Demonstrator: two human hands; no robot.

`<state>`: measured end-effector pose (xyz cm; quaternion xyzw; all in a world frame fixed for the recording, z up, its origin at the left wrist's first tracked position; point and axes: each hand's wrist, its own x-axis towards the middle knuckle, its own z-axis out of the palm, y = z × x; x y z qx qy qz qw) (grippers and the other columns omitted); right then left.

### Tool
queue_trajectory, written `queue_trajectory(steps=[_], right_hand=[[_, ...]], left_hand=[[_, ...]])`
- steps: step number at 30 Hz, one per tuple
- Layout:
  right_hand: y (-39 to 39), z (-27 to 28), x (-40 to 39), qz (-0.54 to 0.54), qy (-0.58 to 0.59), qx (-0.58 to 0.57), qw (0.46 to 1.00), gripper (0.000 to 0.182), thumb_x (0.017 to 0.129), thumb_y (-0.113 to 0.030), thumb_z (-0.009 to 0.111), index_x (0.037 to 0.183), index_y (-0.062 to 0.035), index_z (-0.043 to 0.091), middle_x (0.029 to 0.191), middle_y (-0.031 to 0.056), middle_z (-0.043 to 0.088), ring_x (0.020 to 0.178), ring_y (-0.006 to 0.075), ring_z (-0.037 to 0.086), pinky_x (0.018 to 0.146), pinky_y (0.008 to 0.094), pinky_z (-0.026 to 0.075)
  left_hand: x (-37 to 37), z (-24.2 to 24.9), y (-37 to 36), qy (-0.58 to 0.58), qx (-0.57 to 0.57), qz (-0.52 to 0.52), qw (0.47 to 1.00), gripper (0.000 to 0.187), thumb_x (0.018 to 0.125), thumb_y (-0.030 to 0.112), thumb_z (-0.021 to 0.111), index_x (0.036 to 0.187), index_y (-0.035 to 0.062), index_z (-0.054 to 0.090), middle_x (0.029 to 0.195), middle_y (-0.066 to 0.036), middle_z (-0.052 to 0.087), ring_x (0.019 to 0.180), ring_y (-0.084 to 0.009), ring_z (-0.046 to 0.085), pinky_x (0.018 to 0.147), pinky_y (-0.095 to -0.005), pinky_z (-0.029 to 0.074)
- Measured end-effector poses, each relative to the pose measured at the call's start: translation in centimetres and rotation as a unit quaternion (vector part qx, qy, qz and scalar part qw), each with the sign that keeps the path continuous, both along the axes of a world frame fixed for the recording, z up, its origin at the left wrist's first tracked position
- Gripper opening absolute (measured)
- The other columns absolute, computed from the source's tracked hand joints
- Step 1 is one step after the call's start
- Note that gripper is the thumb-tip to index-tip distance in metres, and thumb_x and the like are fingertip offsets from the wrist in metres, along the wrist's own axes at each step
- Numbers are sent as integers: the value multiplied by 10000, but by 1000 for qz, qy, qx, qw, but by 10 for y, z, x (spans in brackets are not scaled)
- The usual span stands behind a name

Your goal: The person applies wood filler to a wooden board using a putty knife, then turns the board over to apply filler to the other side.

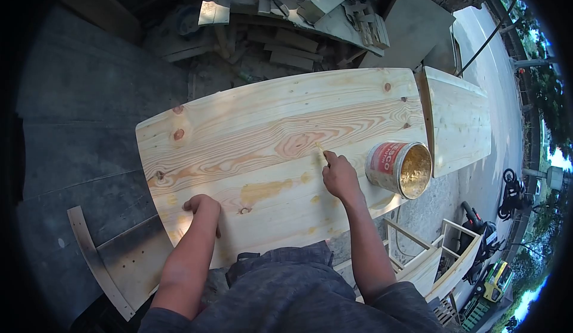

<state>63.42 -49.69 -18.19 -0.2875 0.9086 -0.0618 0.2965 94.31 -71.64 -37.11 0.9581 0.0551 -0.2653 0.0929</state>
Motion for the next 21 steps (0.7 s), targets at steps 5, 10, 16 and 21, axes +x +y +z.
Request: queue_trajectory(steps=[5, 10, 16, 21], right_hand=[[-71, -7, -39, 49, 25, -27, 998, 446, 935, -117, 568, 1379, -85, 582, 1130, 263, 600, 992, 436, 662, 874, 517, 544], [-138, -43, -68, 117, 97, -34, 988, 413, 924, -78, 563, 1335, -68, 603, 1094, 265, 612, 946, 444, 674, 841, 521, 560], [-156, -36, -79, 218, 72, 79, 970, 336, 866, -21, 566, 1188, -28, 664, 1121, 295, 628, 937, 430, 694, 845, 509, 569], [-160, -45, -86, 241, 86, 52, 965, 241, 842, -34, 586, 1051, 5, 699, 1089, 298, 637, 930, 424, 704, 827, 490, 581]], left_hand=[[-9, -23, -11, 9, -24, 25, 999, 1040, 943, 746, 420, 1502, -106, 212, 1652, -244, 140, 1534, -319, 129, 1242, -437, 145], [4, -33, -5, 2, -43, 56, 998, 1023, 945, 739, 422, 1494, -102, 227, 1643, -240, 157, 1521, -316, 147, 1242, -435, 149], [-1, -40, -7, 0, -99, 100, 990, 1003, 948, 731, 424, 1483, -98, 246, 1633, -236, 177, 1507, -312, 169, 1241, -433, 154], [2, -46, -4, 17, -141, 132, 981, 986, 950, 724, 426, 1475, -94, 261, 1624, -232, 194, 1494, -309, 187, 1241, -432, 159]])
